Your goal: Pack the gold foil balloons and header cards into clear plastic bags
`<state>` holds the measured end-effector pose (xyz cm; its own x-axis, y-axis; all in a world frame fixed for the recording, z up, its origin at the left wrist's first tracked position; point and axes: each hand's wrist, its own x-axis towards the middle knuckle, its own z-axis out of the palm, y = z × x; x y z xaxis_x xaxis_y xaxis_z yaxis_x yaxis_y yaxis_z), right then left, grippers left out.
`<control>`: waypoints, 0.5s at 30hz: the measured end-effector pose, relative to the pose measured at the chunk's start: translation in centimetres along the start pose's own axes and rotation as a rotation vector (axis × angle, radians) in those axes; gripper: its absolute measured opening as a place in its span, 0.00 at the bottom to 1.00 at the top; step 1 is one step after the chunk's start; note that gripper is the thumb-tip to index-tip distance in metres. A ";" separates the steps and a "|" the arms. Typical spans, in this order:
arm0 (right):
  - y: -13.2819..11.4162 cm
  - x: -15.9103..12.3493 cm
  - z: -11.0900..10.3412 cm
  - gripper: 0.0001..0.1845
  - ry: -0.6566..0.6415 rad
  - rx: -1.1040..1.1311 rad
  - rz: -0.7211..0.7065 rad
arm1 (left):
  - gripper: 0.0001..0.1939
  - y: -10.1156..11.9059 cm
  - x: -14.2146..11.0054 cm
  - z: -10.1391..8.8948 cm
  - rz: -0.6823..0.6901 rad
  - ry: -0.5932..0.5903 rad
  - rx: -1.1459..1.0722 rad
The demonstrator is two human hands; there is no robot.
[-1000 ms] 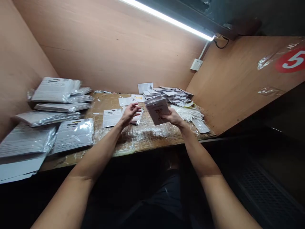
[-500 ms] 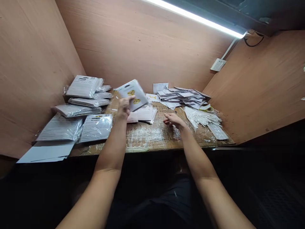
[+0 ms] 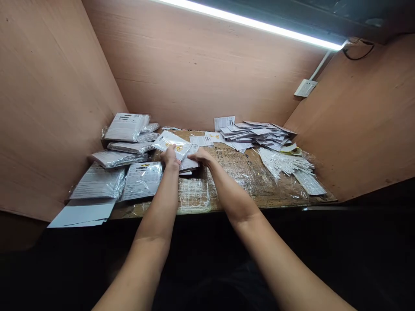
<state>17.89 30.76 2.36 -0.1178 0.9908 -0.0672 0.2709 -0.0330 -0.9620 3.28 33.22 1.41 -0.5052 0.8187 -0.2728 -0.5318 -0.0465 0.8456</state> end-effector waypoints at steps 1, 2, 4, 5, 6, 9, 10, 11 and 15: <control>0.0 -0.3 0.0 0.27 0.016 0.050 0.008 | 0.22 0.1 0.2 -0.1 -0.020 -0.006 -0.009; 0.1 -0.7 0.0 0.25 0.038 0.084 0.016 | 0.23 0.1 0.3 -0.2 -0.040 -0.009 -0.014; 0.2 -1.3 -0.3 0.20 0.080 0.147 0.029 | 0.25 0.1 0.4 -0.2 -0.085 -0.031 -0.037; 0.2 -1.7 -0.7 0.18 0.098 0.178 0.034 | 0.25 0.0 0.4 -0.2 -0.116 -0.055 -0.060; 0.2 -2.1 -1.3 0.17 0.115 0.205 0.038 | 0.25 -0.1 0.4 -0.2 -0.147 -0.085 -0.092; -0.1 -3.9 -4.7 0.17 0.183 0.257 0.031 | 0.24 -0.2 0.1 0.0 -0.166 -0.138 -0.170; -0.3 -4.7 -6.4 0.18 0.212 0.281 0.010 | 0.23 -0.2 -0.1 0.0 -0.142 -0.122 -0.177; -0.5 -5.5 -8.1 0.20 0.236 0.311 -0.023 | 0.22 -0.3 -0.5 0.1 -0.109 -0.109 -0.170; -1.9 -8.0 -13.6 0.25 0.188 0.446 -0.190 | 0.18 -1.6 -3.3 1.0 -0.135 -0.342 -0.074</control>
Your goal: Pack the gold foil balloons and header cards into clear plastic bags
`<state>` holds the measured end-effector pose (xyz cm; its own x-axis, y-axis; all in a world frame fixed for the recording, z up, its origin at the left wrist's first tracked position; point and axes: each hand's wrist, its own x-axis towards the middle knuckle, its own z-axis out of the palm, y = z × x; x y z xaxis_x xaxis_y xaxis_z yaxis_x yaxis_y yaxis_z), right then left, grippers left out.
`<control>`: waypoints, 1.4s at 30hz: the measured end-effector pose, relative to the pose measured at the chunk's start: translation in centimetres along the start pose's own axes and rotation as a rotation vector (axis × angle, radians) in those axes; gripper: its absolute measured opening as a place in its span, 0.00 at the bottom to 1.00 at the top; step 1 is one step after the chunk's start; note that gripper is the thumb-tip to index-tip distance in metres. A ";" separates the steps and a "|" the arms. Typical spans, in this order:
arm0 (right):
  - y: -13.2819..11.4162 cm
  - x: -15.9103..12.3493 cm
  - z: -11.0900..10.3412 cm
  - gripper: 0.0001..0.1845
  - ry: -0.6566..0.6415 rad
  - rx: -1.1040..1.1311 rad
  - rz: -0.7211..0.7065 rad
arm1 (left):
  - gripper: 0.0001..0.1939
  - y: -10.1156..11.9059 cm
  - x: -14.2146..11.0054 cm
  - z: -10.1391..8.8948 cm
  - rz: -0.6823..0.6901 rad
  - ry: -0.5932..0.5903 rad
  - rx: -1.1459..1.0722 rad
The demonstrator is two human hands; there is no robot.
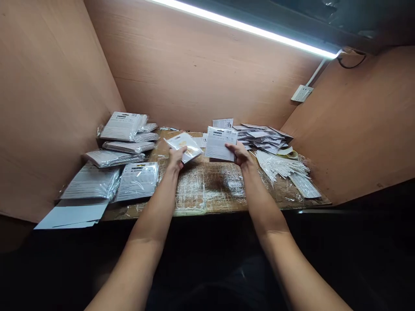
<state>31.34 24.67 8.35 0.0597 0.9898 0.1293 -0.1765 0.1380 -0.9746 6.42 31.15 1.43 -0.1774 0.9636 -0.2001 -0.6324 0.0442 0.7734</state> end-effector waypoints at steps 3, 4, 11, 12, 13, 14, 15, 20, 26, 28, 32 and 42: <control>-1.0 0.5 -0.1 0.26 -0.128 -0.076 0.043 | 0.23 -2.4 -2.3 1.8 -0.218 -0.320 -0.003; -0.9 0.9 0.3 0.24 -0.149 -0.129 0.082 | 0.26 -3.1 -3.0 2.2 -0.275 -0.373 -0.017; 0.0 3.3 0.9 0.16 -0.056 -0.266 0.258 | 0.24 -5.2 -4.1 2.9 -0.372 -0.345 -0.102; 0.1 3.4 0.7 0.17 -0.029 -0.284 0.233 | 0.23 -5.1 -4.0 2.8 -0.372 -0.363 -0.122; 0.1 3.5 0.6 0.16 -0.006 -0.303 0.212 | 0.23 -5.0 -3.9 2.8 -0.370 -0.373 -0.133; 0.1 3.6 0.5 0.15 0.024 -0.321 0.190 | 0.22 -4.9 -3.9 2.7 -0.369 -0.377 -0.138; 0.0 3.8 0.4 0.13 0.064 -0.341 0.162 | 0.22 -4.9 -3.9 2.7 -0.370 -0.378 -0.138; -2.6 4.7 -1.8 0.04 0.422 -0.506 -0.095 | 0.23 -5.0 -3.8 2.6 -0.378 -0.379 -0.151; -6.0 4.0 -5.1 0.15 0.784 -0.703 -0.503 | 0.19 -5.4 -4.0 3.0 -0.356 -0.317 -0.143; -5.3 3.4 -4.6 0.18 0.609 -0.662 -0.469 | 0.18 -5.6 -4.2 3.1 -0.295 -0.253 -0.128; -3.2 2.4 -3.2 0.26 0.348 -0.466 -0.333 | 0.19 -5.7 -4.4 3.2 -0.174 -0.212 -0.140; -3.6 2.4 -1.8 0.21 0.133 -0.410 -0.194 | 0.26 -5.8 -4.4 3.4 -0.151 -0.222 -0.197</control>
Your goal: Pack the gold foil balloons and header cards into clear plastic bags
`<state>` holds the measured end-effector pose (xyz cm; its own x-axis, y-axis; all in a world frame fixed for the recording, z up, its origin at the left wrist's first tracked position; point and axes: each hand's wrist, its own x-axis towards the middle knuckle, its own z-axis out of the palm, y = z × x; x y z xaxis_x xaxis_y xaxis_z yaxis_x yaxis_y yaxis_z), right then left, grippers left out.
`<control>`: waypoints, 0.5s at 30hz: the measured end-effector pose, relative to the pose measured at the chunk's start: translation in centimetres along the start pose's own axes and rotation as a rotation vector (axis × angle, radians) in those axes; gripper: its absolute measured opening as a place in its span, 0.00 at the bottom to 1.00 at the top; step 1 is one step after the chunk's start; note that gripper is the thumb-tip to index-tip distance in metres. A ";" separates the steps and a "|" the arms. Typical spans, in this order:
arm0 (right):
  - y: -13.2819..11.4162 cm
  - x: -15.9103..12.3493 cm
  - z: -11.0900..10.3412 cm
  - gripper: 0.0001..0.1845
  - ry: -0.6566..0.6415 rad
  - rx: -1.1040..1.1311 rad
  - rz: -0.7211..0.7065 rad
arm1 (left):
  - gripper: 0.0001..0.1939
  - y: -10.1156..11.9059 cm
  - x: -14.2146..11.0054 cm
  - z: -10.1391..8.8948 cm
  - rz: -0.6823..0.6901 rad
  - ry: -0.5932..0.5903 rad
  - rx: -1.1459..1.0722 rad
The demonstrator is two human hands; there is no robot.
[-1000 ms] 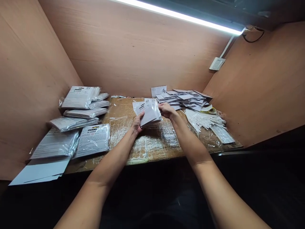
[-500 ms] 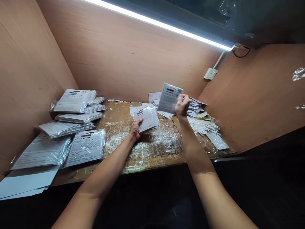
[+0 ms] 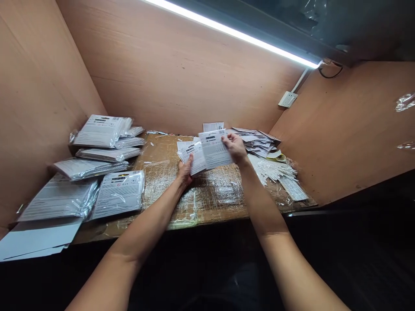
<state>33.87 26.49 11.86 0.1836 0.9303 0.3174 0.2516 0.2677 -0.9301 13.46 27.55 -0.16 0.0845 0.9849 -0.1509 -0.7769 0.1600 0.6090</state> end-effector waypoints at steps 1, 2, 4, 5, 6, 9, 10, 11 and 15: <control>0.2 -0.1 1.2 0.20 -0.001 -0.096 -0.003 | 0.29 -0.1 -0.1 0.1 -0.005 -0.031 -0.013; 0.5 -0.2 2.5 0.18 0.017 -0.209 -0.013 | 0.31 -0.1 -0.1 0.1 -0.005 -0.064 -0.028; 1.0 -0.2 4.8 0.15 0.046 -0.423 -0.052 | 0.32 -0.1 -0.2 0.1 0.007 -0.098 -0.040; 1.2 -0.1 5.5 0.16 0.045 -0.488 -0.066 | 0.30 -0.1 -0.2 0.0 0.006 -0.095 -0.033; 1.4 0.0 5.9 0.17 0.043 -0.514 -0.075 | 0.28 0.0 -0.1 -0.1 -0.009 -0.080 -0.024; 1.6 0.5 5.3 0.22 0.076 -0.421 -0.069 | 0.23 0.6 -0.1 -0.4 -0.124 -0.077 -0.049; 1.6 0.6 4.7 0.22 0.066 -0.362 -0.054 | 0.23 0.9 -0.1 -0.5 -0.162 -0.104 -0.073; 1.7 0.6 4.1 0.21 0.026 -0.303 -0.040 | 0.24 1.1 -0.1 -0.5 -0.189 -0.132 -0.095; 1.9 0.1 2.9 0.17 -0.075 -0.188 -0.051 | 0.29 1.5 -0.6 -0.5 -0.230 -0.179 -0.114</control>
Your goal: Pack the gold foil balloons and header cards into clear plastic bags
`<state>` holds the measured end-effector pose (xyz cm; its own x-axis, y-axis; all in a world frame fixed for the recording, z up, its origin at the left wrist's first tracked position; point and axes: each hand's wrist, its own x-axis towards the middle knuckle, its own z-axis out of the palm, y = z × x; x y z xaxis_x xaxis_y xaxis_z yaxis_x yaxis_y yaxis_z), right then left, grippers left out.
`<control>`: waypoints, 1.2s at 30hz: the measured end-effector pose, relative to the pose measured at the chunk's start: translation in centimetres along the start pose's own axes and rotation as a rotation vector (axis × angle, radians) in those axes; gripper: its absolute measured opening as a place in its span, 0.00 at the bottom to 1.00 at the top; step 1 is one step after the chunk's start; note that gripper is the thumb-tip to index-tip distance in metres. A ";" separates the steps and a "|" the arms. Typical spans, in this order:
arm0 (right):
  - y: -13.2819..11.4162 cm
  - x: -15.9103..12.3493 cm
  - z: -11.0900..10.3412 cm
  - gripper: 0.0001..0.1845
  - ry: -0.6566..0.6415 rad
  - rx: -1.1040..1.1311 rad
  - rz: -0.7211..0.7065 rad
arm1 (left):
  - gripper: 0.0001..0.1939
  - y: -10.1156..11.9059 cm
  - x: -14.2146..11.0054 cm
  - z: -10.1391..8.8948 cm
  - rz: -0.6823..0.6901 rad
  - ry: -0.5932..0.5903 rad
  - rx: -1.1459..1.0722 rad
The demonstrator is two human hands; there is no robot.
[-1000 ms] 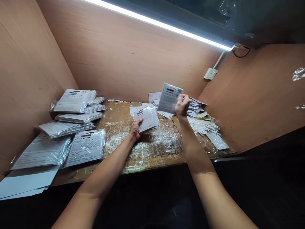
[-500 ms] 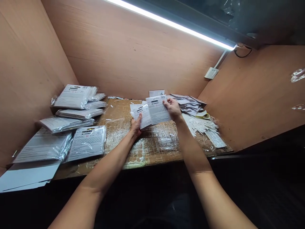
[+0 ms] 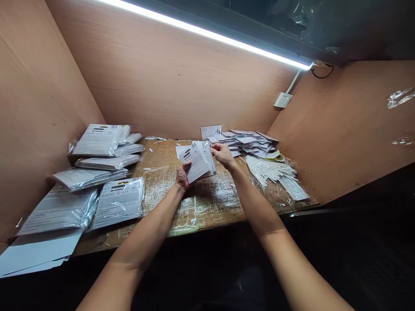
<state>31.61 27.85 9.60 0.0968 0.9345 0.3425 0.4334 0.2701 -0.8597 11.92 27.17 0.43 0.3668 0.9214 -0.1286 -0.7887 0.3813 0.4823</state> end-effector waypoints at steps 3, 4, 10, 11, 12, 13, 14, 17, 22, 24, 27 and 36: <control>-0.5 -0.6 0.0 0.15 0.117 -0.124 -0.087 | 0.30 -0.1 -0.2 0.0 -0.028 -0.012 0.023; -0.8 -0.7 0.0 0.14 0.121 -0.180 -0.116 | 0.30 -0.1 -0.2 0.0 -0.034 -0.013 0.029; -2.8 -1.5 0.5 0.09 -0.040 -0.430 -0.161 | 0.32 -0.1 0.0 -0.2 -0.033 -0.003 0.006; -2.9 -1.6 0.8 0.09 -0.084 -0.476 -0.134 | 0.32 -0.1 0.0 -0.2 -0.032 -0.003 -0.005; -3.0 -1.7 1.0 0.10 -0.119 -0.524 -0.103 | 0.32 -0.1 0.0 -0.2 -0.033 -0.010 -0.015; -3.0 -1.8 1.3 0.11 -0.131 -0.568 -0.071 | 0.32 -0.1 0.0 -0.3 -0.036 -0.023 -0.024; -2.9 -2.0 1.5 0.15 -0.120 -0.608 -0.043 | 0.32 -0.1 0.0 -0.3 -0.041 -0.040 -0.032; -2.4 -2.3 2.2 0.30 -0.055 -0.701 0.050 | 0.31 0.0 0.0 -0.5 -0.045 -0.060 -0.054; -1.5 -1.5 1.9 0.29 -0.018 -0.605 0.187 | 0.31 0.1 0.0 -0.4 -0.060 -0.023 -0.041; -1.3 -0.9 1.2 0.21 0.020 -0.564 0.167 | 0.31 0.0 -0.1 -0.2 -0.061 -0.020 -0.026; -1.2 -0.3 0.2 0.13 0.047 -0.553 0.139 | 0.32 -0.2 -0.4 0.1 -0.064 -0.015 -0.015; -3.5 1.5 -4.1 0.11 0.242 -0.260 0.003 | 0.28 -0.4 0.0 -0.2 -0.073 -0.012 -0.050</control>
<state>33.95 27.34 14.69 0.2948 0.8447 0.4467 0.6435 0.1701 -0.7463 12.10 27.00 0.04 0.4296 0.8903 -0.1512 -0.7833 0.4507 0.4281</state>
